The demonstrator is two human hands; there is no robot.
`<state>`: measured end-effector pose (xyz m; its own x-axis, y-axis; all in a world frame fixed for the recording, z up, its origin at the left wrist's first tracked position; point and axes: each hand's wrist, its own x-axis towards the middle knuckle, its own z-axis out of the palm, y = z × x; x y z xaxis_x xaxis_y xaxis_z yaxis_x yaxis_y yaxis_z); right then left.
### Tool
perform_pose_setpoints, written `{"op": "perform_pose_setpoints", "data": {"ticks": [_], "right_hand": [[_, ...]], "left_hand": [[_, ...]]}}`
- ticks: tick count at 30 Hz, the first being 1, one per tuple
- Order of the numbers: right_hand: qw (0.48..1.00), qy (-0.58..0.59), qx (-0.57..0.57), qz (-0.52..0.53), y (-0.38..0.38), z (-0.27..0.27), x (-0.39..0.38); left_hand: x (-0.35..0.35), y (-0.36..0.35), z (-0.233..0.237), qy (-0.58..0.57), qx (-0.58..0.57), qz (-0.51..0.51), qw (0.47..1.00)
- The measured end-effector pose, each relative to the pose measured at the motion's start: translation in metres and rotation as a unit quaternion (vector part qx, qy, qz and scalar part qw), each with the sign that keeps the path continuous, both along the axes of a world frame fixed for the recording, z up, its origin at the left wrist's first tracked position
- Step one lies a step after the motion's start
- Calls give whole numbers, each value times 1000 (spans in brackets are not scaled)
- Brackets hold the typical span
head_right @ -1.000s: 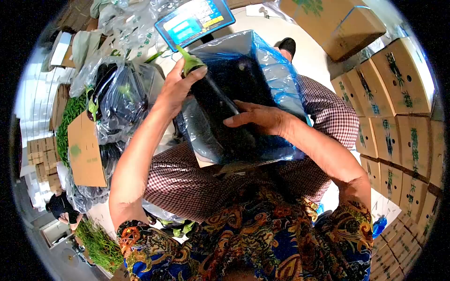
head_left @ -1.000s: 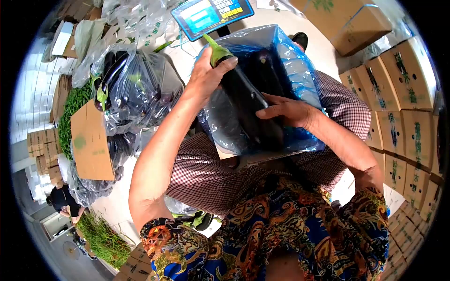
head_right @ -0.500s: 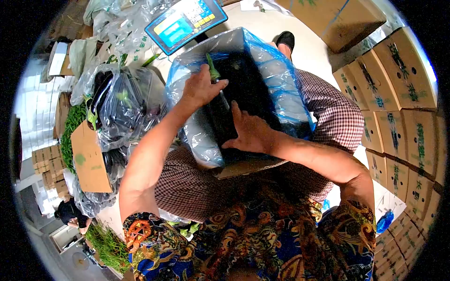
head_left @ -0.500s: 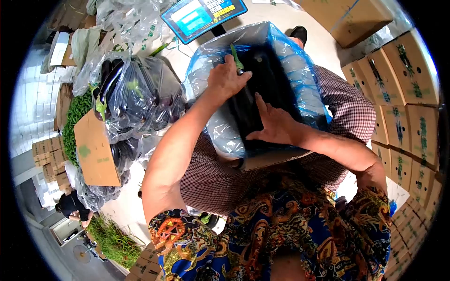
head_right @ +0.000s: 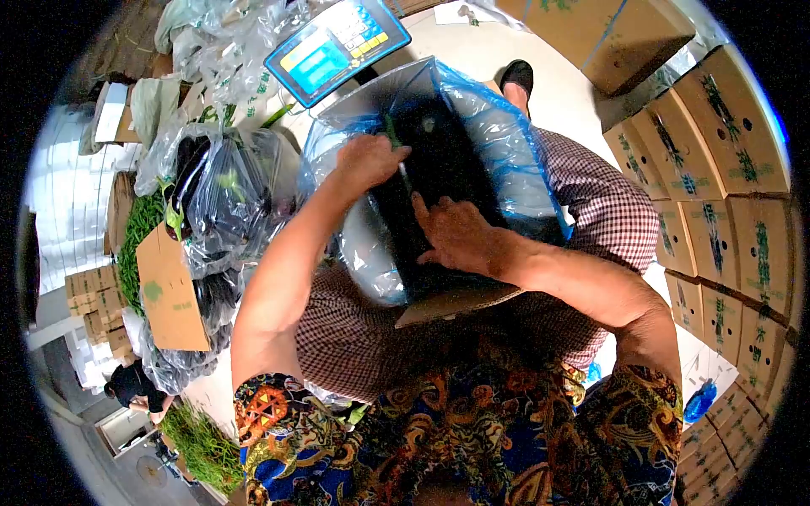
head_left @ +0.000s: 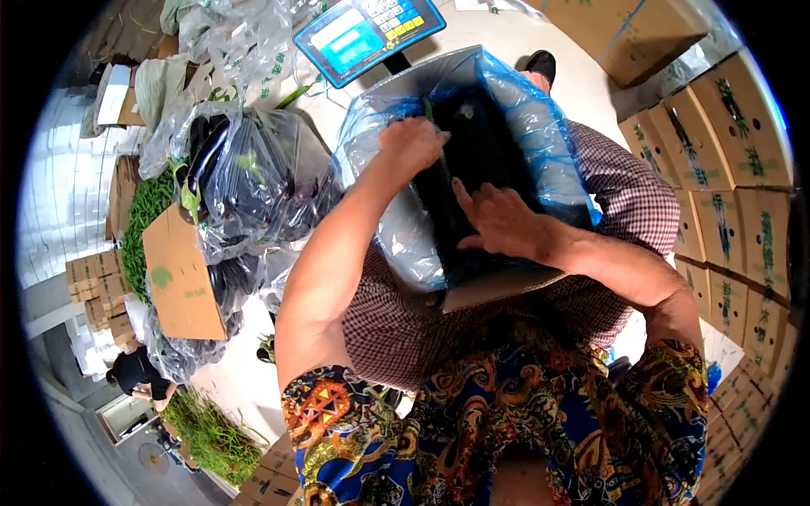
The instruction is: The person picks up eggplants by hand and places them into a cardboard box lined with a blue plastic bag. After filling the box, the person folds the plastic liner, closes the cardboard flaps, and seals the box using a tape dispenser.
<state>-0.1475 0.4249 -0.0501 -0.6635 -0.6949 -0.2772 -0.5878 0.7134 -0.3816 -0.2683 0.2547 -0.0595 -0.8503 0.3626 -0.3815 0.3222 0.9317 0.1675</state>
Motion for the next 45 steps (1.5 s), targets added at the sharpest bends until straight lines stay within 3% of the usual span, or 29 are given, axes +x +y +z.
{"op": "perform_pose_setpoints", "data": {"ticks": [4,8,16,20,24,30,33,38,41,45], "right_hand": [[997,20,-70,11,16,-8,-3],[989,-107,-98,-36,36,30,-21],[964,-6,-229,-136,69,48,-67],[959,-84,-208,-173,72,49,-63],[965,-38,-228,-123,69,49,-58],[965,-92,-208,-129,68,53,-58],[965,-42,-232,-119,68,43,-55],[971,-91,-194,-102,59,31,-48],[982,-86,-141,-86,52,26,-44],[987,-45,-130,-82,47,13,-39]], "left_hand": [[10,-7,14,70,23,-10,997],[24,-8,52,63,64,46,995],[20,-23,46,44,49,35,997],[14,-20,44,50,44,56,996],[10,-22,32,77,61,64,993],[5,-21,32,70,83,90,990],[4,-17,25,71,110,111,985],[-3,-6,-18,105,174,130,970],[-7,1,-16,91,167,146,971],[-1,0,-19,166,183,134,960]]}}
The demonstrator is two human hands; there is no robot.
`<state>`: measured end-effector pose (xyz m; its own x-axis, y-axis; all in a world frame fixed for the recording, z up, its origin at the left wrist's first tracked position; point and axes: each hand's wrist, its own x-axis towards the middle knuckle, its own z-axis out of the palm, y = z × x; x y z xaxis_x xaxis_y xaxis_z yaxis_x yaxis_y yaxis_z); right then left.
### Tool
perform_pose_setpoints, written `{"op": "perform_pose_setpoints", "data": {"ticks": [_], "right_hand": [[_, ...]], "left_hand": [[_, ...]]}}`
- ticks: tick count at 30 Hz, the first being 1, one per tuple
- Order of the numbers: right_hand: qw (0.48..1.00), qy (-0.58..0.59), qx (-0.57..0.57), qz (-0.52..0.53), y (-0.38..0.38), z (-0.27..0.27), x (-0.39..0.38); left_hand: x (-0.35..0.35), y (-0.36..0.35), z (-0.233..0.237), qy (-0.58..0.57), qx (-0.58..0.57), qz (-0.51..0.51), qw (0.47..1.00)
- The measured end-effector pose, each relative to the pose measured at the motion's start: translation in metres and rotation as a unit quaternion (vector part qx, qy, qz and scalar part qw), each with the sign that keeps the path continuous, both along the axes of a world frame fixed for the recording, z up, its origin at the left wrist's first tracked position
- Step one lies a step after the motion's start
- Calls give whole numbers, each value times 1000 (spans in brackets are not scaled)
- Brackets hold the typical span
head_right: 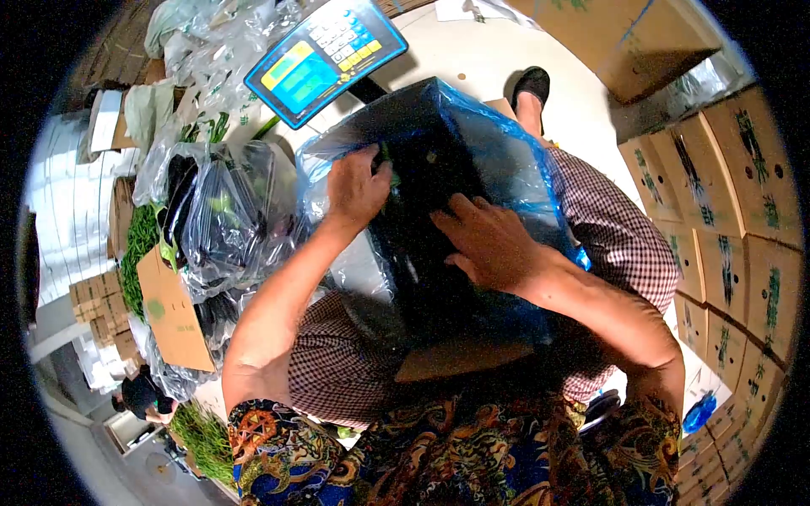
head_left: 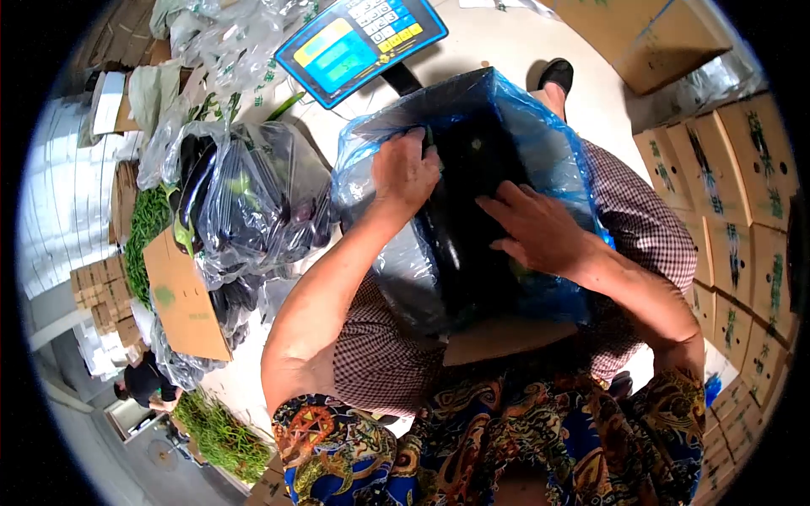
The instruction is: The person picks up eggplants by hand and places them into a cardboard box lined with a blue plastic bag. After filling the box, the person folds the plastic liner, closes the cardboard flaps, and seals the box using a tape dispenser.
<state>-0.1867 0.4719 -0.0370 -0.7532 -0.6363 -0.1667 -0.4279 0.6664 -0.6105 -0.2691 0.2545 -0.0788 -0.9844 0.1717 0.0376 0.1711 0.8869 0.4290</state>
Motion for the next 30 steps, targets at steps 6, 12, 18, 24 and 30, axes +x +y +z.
{"op": "perform_pose_setpoints", "data": {"ticks": [6,12,18,24,30], "right_hand": [[996,90,6,-12,-9,-27,5],[994,111,9,1,-6,-32,6],[989,146,23,1,-5,-38,11],[998,56,36,-14,-7,-23,-3],[948,265,-96,-150,16,-5,-38]], "left_hand": [[-3,14,7,-40,-85,-38,995],[-10,24,-7,-68,-139,-48,987],[-11,26,-8,-82,-179,-74,978],[-19,24,-20,-77,-151,-64,983],[19,-11,57,77,72,8,994]]}}
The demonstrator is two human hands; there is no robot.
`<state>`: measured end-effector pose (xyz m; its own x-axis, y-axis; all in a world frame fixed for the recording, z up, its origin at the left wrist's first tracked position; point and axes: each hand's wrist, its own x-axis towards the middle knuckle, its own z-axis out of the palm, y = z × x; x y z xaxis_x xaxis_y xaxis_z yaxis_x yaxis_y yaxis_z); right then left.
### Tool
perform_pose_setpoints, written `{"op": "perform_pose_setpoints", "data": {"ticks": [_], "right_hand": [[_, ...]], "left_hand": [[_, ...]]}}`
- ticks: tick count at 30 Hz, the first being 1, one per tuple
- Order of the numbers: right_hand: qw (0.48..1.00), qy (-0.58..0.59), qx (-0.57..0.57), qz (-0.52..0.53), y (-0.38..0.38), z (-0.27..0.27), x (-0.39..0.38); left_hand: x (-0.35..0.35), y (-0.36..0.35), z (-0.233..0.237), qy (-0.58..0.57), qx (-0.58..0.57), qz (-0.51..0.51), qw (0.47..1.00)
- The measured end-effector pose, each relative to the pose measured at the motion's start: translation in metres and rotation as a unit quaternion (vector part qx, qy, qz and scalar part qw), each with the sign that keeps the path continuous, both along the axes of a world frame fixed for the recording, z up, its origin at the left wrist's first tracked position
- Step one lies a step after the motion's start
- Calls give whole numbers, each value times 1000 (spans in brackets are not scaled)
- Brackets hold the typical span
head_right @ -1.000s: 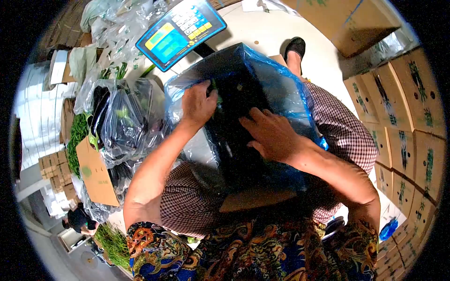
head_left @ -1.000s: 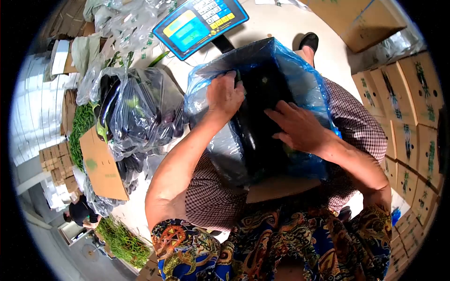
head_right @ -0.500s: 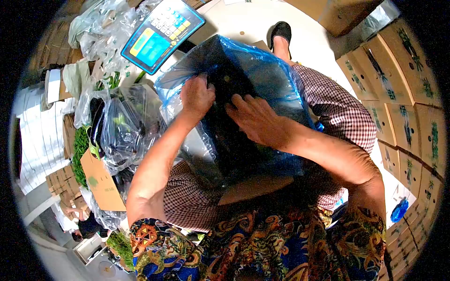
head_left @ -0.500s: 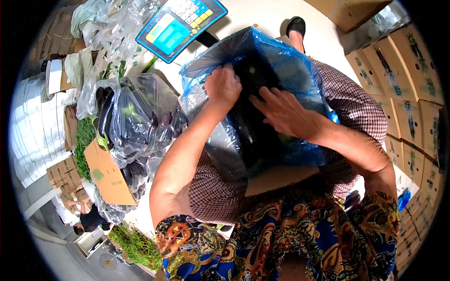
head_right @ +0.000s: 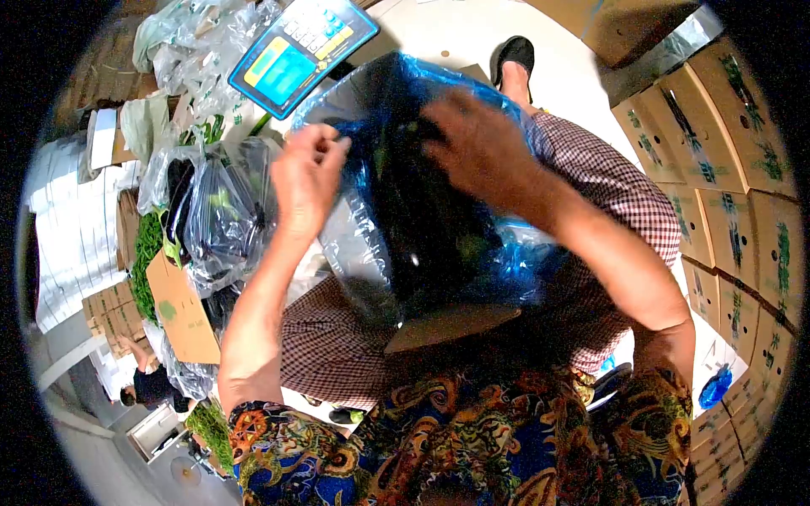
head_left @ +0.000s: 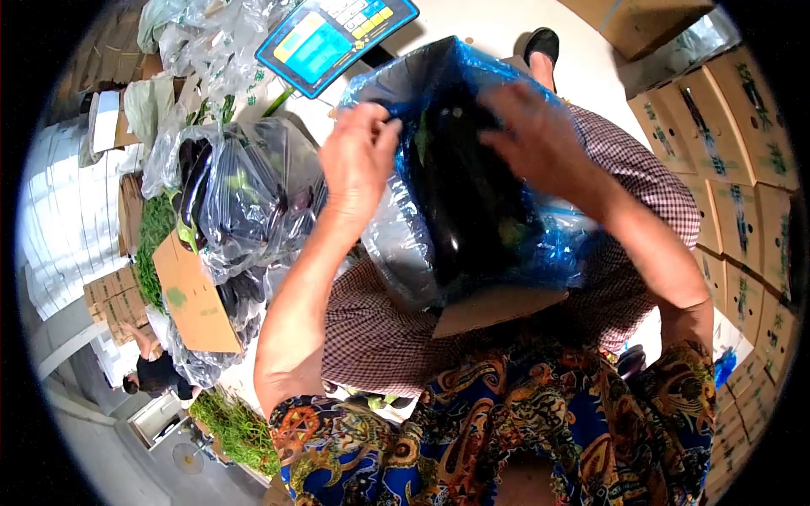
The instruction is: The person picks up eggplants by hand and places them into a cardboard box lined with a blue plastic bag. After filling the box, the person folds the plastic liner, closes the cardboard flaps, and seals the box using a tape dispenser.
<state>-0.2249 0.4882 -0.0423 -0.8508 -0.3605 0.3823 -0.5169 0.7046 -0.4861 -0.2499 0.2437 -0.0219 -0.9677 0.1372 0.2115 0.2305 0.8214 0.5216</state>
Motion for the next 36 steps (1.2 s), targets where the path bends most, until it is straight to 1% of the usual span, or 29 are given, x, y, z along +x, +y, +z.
{"op": "perform_pose_setpoints", "data": {"ticks": [2,3,4,6,7,8,9,10,11,12,14,15,17,18,19,20,21,22,23,24,25,26,27,28,29,30,32,35,36], "right_hand": [[997,20,-49,-51,10,-4,-32],[997,37,-43,-61,12,-8,-48],[996,54,-37,-69,12,-12,-62],[995,-64,-60,-36,5,-7,-81],[990,-118,-72,-19,2,-6,-92],[998,-50,16,-30,0,-14,-105],[994,20,102,-40,-7,-15,-112],[977,90,185,-51,-12,-17,-116],[950,-21,309,-48,-5,-12,-123],[976,-36,205,-61,1,-2,-117],[994,-67,-8,-84,14,16,-99],[983,-158,-75,-57,13,29,-87],[984,-144,-18,99,16,39,-62],[975,-138,11,176,16,42,-47],[975,-55,111,187,13,42,-31],[947,10,248,206,12,41,-9],[898,87,366,230,10,40,13],[879,-23,401,257,9,37,27],[851,-133,431,270,8,33,40],[821,-398,312,265,8,29,46],[881,-318,220,272,21,27,53],[927,-271,162,202,28,24,53],[961,-223,100,128,32,26,53],[983,-172,36,52,34,28,52],[995,-69,77,15,33,31,44],[996,-28,89,8,34,28,36],[992,58,112,-8,36,18,15],[994,-73,87,-10,36,-17,-11],[990,-116,78,-10,37,-24,-24]], "left_hand": [[-6,-12,21,96,-60,8,993],[-10,-19,18,129,-80,29,988],[-13,-22,15,128,-99,33,986],[-21,-25,4,130,-183,27,974],[-24,-28,-1,144,-183,-1,972],[-27,-32,-2,146,-164,-17,975],[-29,-33,0,148,-145,-33,978],[-31,-35,2,150,-127,-49,979],[-31,-37,5,174,-108,-49,977],[-32,-42,8,183,-133,-43,973],[-32,-52,14,197,-180,-30,963],[-31,-56,15,193,-168,-38,966],[-20,-50,22,211,-181,-62,958],[-11,-45,27,220,-188,-75,954],[0,-36,37,206,-218,-101,949],[9,-30,34,180,-169,-128,960],[16,-29,29,156,-121,-156,968],[23,-35,14,112,-138,-232,956],[40,-32,13,47,-235,-292,926],[53,-38,0,43,-243,-394,885],[66,-36,8,-31,-244,-386,889],[77,-35,13,-108,-242,-376,888],[78,-39,11,-109,-103,-279,948],[75,-44,12,-105,39,-174,978],[60,-47,16,5,-52,-148,988],[48,-54,26,-53,-49,-84,994],[41,-61,11,24,-117,-33,992],[44,-65,-4,-167,-203,-12,965],[52,-60,-4,-108,-206,-16,972]]}}
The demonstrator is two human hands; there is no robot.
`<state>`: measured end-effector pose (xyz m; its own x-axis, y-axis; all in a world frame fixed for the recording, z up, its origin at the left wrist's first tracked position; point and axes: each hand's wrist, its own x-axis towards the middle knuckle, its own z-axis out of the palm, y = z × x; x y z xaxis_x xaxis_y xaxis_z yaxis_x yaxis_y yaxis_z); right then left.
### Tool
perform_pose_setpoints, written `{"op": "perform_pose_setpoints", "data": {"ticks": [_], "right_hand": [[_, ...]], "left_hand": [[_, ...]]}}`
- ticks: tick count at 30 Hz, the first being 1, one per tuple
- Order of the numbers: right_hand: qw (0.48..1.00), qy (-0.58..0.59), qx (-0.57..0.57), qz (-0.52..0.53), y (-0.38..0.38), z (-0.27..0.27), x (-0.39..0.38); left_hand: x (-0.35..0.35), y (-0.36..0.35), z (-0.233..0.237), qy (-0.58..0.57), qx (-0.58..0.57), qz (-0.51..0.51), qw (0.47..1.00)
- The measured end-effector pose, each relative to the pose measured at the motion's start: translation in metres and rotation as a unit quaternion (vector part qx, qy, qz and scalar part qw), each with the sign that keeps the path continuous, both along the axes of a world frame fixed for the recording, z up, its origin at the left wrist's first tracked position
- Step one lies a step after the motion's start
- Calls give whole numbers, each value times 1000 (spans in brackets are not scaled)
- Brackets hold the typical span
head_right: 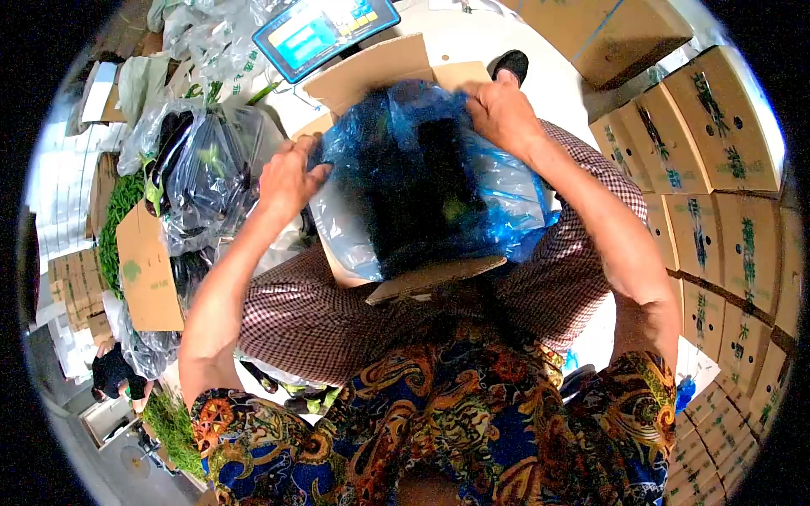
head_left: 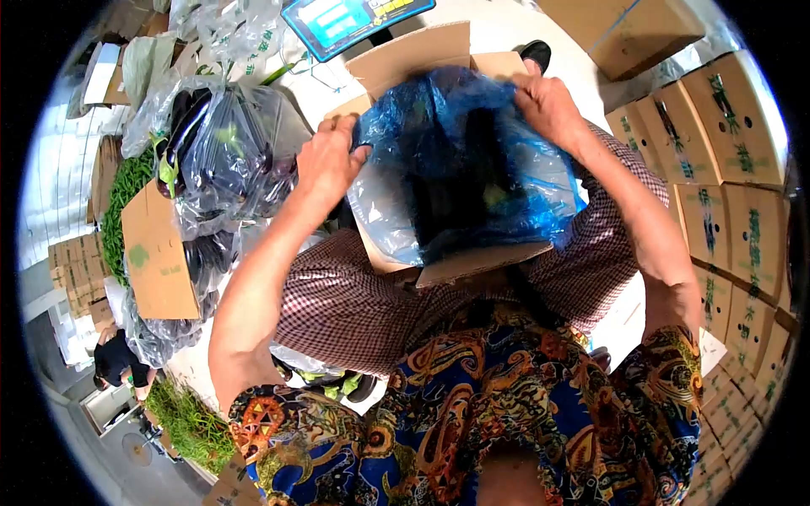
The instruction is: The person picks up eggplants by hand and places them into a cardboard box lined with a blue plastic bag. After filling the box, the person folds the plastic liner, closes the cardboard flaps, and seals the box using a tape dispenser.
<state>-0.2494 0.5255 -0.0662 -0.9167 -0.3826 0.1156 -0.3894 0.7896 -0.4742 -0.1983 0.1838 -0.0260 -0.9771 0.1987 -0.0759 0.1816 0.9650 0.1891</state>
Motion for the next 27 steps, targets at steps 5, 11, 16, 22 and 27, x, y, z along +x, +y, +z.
{"op": "perform_pose_setpoints", "data": {"ticks": [5,11,16,22,27], "right_hand": [[939,16,-291,-185,-9,75,-39],[959,229,-118,-118,-12,88,8],[992,56,-82,82,-42,84,79],[982,-101,114,111,-39,36,104],[959,-64,277,4,-33,57,76]], "left_hand": [[6,34,-16,-75,417,-91,901],[5,62,-38,125,-5,-277,953],[-62,33,-7,172,-3,-69,983],[-45,38,80,397,289,-77,868],[-3,73,-26,129,197,-269,934]]}}
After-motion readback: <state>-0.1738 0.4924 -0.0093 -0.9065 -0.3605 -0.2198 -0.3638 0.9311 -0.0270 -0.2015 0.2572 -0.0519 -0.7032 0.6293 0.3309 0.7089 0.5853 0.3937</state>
